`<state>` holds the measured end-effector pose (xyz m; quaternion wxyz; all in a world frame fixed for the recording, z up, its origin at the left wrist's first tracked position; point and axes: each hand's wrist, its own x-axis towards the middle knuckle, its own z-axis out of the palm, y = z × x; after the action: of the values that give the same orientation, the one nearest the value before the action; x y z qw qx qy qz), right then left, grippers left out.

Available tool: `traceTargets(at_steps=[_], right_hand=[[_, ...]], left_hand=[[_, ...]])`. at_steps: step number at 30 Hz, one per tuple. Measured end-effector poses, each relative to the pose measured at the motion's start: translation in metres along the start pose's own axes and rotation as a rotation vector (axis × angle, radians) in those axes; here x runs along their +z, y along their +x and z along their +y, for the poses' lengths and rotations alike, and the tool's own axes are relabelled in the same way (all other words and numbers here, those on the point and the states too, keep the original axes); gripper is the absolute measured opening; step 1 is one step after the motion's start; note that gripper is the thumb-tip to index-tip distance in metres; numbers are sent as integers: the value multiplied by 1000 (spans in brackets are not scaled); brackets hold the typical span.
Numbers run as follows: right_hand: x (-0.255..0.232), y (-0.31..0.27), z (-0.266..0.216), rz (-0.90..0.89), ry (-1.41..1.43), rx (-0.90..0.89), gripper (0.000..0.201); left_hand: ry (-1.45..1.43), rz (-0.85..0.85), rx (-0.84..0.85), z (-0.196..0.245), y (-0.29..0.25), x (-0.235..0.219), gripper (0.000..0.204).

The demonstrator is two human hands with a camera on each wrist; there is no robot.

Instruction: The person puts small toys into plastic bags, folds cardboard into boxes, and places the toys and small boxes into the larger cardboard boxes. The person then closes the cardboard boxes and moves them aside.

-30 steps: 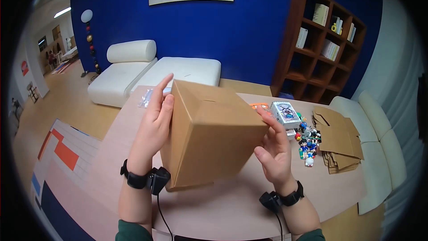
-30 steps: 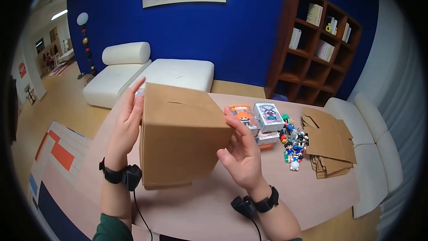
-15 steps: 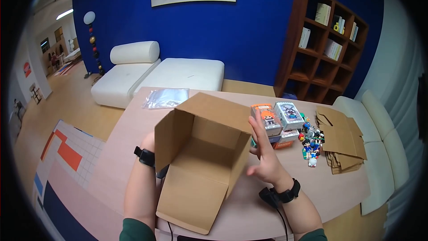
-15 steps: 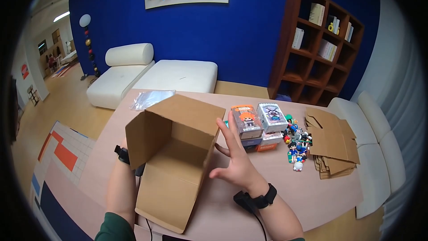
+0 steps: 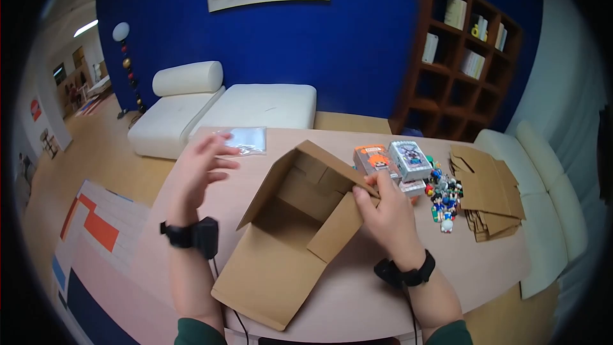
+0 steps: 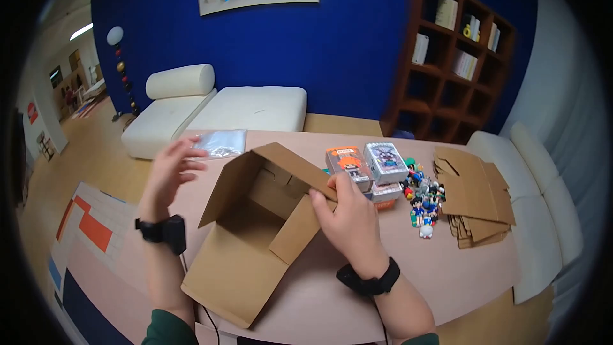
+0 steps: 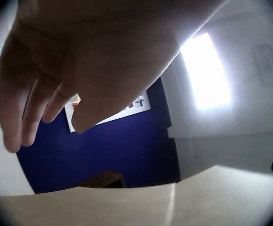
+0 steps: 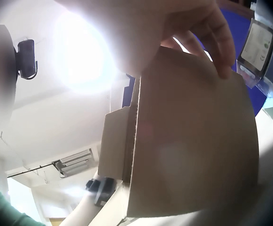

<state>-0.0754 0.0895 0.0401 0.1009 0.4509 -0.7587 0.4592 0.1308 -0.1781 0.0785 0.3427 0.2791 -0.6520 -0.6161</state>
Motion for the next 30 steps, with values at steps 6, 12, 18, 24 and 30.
traceTargets(at_steps=[6, 12, 18, 24, 30], right_hand=[[-6, 23, 7, -40, -238, 29, 30], [11, 25, 22, -40, -330, -86, 23], [23, 14, 5, -191, -321, 26, 25], [31, -10, -27, -530, 216, -258, 27], [32, -22, -16, -455, 19, -441, 23]], left_hand=[[-342, 57, 697, 49, -80, -15, 38], [199, -1089, 922, 86, -127, -13, 47], [401, -1043, 747, 85, -133, 16, 45], [711, -425, 388, 35, -83, 72, 50], [1025, -411, 564, -13, -49, 71, 53]])
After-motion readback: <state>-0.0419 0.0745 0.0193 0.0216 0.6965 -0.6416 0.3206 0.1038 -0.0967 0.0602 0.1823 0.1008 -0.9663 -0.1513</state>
